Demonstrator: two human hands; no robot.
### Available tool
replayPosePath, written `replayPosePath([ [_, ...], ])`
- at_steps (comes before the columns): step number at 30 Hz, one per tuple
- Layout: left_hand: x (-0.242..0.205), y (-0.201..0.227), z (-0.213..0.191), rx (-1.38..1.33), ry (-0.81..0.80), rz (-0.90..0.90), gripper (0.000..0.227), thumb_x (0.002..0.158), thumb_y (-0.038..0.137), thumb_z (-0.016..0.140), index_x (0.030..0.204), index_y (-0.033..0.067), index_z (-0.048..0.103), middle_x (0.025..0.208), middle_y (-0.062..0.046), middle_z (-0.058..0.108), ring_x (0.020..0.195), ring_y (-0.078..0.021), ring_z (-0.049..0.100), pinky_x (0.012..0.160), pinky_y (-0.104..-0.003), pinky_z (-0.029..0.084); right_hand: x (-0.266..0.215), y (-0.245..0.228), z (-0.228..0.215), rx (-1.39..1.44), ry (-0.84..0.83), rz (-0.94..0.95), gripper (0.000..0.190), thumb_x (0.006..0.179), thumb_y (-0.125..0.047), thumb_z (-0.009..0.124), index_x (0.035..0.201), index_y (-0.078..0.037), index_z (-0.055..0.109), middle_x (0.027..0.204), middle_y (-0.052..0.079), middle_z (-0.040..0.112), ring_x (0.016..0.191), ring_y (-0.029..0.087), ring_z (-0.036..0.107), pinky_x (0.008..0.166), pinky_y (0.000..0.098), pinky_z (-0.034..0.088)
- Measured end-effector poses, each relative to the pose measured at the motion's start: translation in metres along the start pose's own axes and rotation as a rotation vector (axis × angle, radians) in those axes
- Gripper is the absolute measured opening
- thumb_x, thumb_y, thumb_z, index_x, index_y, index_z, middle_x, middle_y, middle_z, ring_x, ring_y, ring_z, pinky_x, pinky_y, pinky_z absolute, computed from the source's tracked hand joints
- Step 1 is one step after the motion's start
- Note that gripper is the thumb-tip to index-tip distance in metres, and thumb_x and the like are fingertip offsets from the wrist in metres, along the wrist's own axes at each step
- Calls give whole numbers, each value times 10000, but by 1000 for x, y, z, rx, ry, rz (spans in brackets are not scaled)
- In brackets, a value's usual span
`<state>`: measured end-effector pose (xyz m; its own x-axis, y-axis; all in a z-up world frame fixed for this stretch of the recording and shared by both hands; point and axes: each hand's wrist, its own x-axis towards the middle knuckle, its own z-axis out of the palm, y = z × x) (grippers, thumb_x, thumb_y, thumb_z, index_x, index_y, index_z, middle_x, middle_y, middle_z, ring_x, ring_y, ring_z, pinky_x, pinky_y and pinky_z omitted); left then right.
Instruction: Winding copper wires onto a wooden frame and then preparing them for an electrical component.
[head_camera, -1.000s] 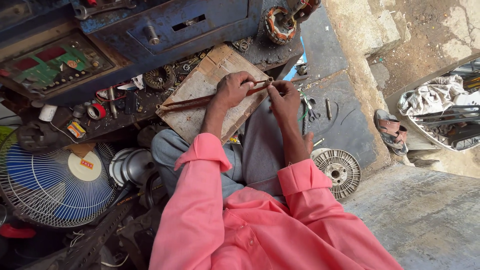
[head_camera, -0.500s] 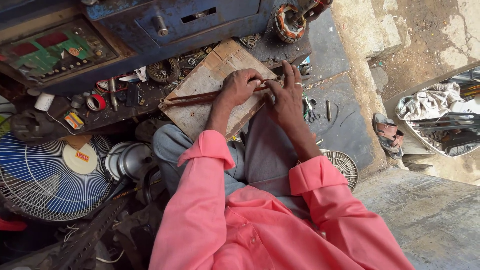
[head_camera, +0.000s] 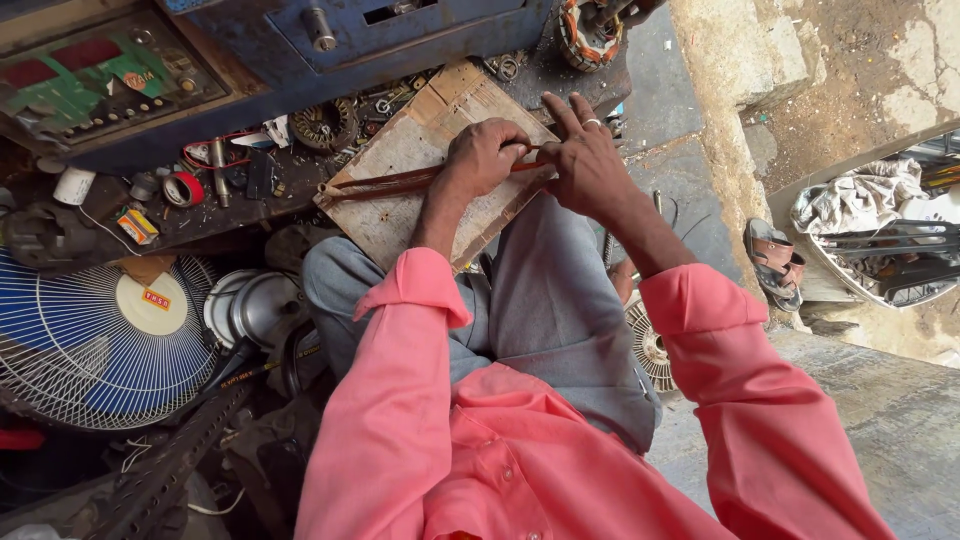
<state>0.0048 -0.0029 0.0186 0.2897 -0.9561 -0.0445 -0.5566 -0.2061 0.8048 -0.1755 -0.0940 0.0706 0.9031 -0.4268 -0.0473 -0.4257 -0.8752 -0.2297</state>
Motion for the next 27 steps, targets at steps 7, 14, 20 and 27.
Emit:
replayPosePath([
  [7, -3, 14, -6, 101, 12, 89, 124, 904, 176, 703, 976, 85, 746, 1015, -140, 742, 946, -338, 714, 836, -464, 543, 3, 5, 1, 53, 15, -54, 369, 724, -177, 892, 1082, -152, 808, 1644, 178, 337, 1481, 500, 291, 1109, 603, 399],
  [14, 1, 14, -3, 214, -93, 49, 156, 984, 186, 642, 1065, 61, 688, 938, -182, 746, 939, -373, 715, 833, -508, 529, 9, 12, 4, 92, 10, -106, 435, 700, -146, 883, 1126, -143, 798, 1603, 185, 399, 1459, 452, 355, 1131, 543, 416],
  [20, 5, 17, -7, 105, -187, -71, 201, 951, 211, 637, 1100, 84, 685, 1015, -154, 751, 973, -320, 724, 863, -460, 546, 9, 15, 7, 307, -17, -153, 379, 760, -115, 844, 1136, -144, 805, 1552, 229, 425, 1428, 431, 373, 1122, 545, 357],
  [27, 11, 6, -4, 74, -182, -106, 235, 923, 228, 660, 1105, 89, 715, 1054, -156, 744, 1015, -323, 713, 888, -456, 544, 3, 6, 10, 283, 113, -121, 365, 784, -113, 820, 1147, -132, 788, 1587, 235, 407, 1441, 423, 404, 1168, 505, 390],
])
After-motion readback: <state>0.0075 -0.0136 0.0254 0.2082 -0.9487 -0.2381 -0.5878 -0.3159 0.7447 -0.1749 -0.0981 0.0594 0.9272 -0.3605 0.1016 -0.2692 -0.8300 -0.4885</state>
